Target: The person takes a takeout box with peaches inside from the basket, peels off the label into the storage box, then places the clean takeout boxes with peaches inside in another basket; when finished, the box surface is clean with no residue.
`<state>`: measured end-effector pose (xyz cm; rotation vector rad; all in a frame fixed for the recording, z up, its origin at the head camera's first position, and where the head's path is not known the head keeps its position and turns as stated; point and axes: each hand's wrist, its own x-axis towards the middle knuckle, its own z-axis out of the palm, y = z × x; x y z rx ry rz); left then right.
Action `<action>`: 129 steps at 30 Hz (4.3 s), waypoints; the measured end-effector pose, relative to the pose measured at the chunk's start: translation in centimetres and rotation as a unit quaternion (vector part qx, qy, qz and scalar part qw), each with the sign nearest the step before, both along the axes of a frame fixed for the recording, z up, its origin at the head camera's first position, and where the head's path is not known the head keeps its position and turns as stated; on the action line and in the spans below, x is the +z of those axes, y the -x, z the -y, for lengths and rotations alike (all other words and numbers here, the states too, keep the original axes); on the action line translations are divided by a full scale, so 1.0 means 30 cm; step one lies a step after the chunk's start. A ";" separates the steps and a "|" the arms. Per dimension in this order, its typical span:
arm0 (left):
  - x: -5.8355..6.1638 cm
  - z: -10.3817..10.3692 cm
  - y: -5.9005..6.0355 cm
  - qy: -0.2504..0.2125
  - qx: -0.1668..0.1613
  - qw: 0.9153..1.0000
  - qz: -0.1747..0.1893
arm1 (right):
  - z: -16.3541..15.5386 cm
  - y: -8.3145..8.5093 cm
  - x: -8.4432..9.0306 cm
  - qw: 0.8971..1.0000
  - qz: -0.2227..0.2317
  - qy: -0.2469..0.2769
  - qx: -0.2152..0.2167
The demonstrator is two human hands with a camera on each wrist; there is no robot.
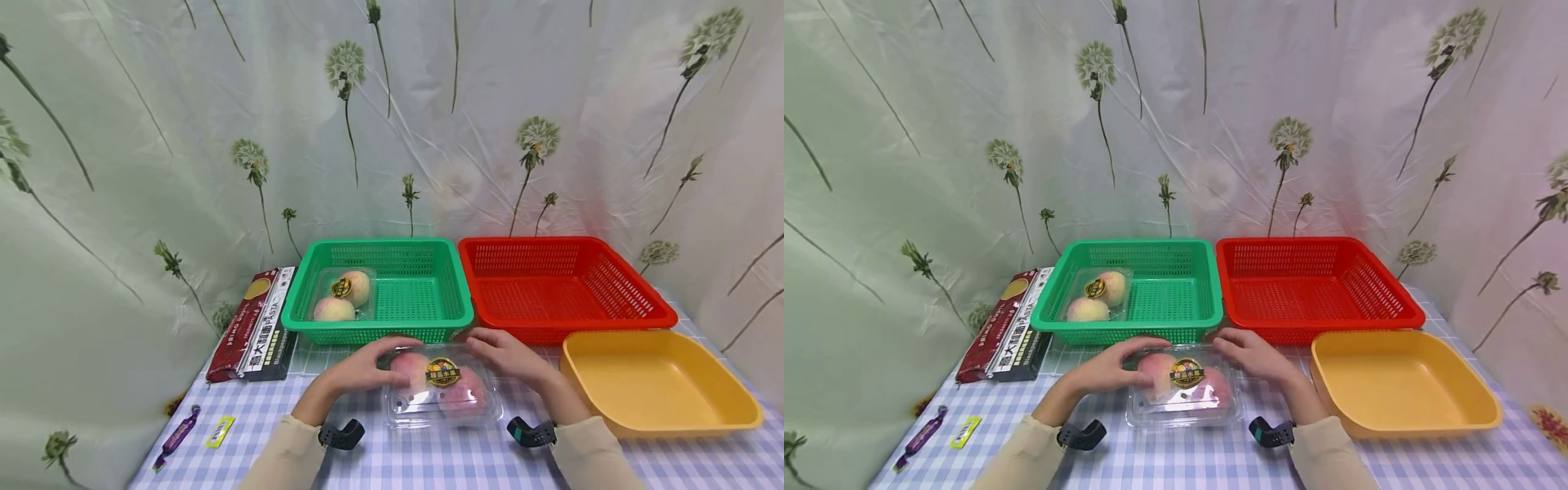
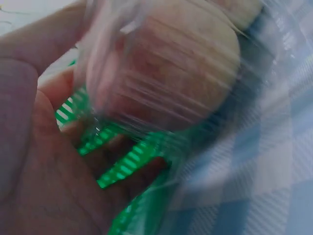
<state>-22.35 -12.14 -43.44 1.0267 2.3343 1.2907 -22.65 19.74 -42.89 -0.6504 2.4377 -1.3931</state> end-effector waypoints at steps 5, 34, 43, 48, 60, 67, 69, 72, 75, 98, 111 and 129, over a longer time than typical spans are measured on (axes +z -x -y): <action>-0.029 0.000 0.010 -0.036 -0.006 0.998 0.041 | -0.018 -0.026 0.063 0.994 -0.049 -0.083 0.044; -0.090 -0.031 0.016 -0.153 0.062 0.982 0.088 | 0.099 -0.071 0.102 0.981 -0.158 -0.069 0.085; -0.087 -0.035 0.007 -0.171 0.064 0.978 0.099 | 0.110 -0.070 0.105 0.982 -0.160 -0.049 0.085; -0.090 -0.040 0.008 -0.185 0.080 0.975 0.096 | 0.130 -0.070 0.120 0.978 -0.187 -0.043 0.079; -0.109 -0.053 0.001 -0.192 0.090 0.973 0.091 | 0.140 -0.088 0.131 0.973 -0.224 -0.044 0.020; -0.116 -0.034 -0.008 -0.192 0.061 0.975 0.094 | 0.142 -0.098 0.131 0.974 -0.220 -0.027 0.039; -0.113 -0.033 -0.006 -0.193 0.052 0.975 0.094 | 0.141 -0.101 0.135 0.973 -0.225 -0.026 0.039; -0.113 -0.034 0.000 -0.189 0.046 0.977 0.090 | 0.138 -0.104 0.140 0.972 -0.230 -0.031 0.031; -0.118 -0.035 0.005 -0.184 0.045 0.978 0.092 | 0.133 -0.108 0.143 0.973 -0.228 -0.027 0.018; -0.123 -0.035 0.004 -0.194 0.043 0.977 0.081 | -0.187 -0.140 0.311 0.971 -0.188 -0.076 -0.129; -0.123 -0.033 0.006 -0.195 0.040 0.977 0.081 | -0.443 -0.141 0.286 0.975 -0.121 -0.143 -0.120; -0.129 -0.033 0.014 -0.188 0.041 0.978 0.077 | -0.590 -0.104 0.174 0.976 0.044 -0.185 -0.106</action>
